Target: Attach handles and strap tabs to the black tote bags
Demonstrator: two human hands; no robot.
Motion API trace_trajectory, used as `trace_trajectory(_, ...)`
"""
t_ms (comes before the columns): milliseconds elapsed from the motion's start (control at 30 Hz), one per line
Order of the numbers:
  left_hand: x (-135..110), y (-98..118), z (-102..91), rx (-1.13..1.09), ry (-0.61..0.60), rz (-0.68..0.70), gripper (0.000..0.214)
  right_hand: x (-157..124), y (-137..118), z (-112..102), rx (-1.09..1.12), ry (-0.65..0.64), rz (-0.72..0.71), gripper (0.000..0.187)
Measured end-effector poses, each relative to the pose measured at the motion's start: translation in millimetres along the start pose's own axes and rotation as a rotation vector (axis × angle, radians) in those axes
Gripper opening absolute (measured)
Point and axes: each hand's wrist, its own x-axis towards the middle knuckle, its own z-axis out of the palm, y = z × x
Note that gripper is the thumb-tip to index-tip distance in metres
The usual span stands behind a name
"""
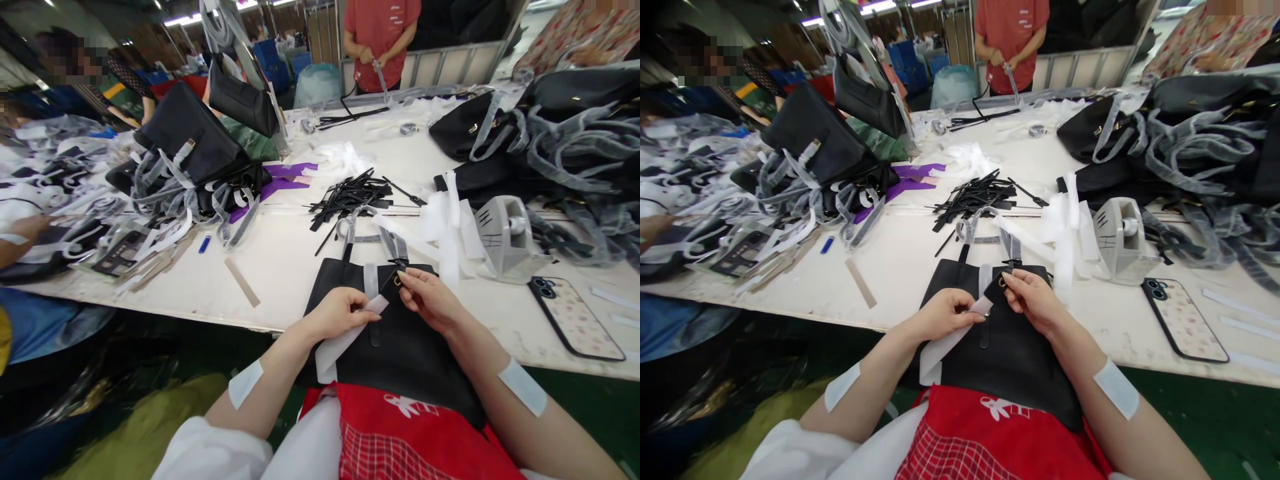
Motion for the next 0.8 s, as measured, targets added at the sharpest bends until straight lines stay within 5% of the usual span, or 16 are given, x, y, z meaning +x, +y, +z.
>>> trace_trajectory(533,7.8,-3.0,10.4,-0.260,-0.073,-0.125,0.042,-0.5,2.4,-1.7,0.060,0.066,-0.028,0.037)
trace_trajectory(800,11.6,0.5,11.6,-0.433,-0.004,-0.147,0.044,-0.5,5.7,-1.2,0.034,0.061,-0.012,0.035)
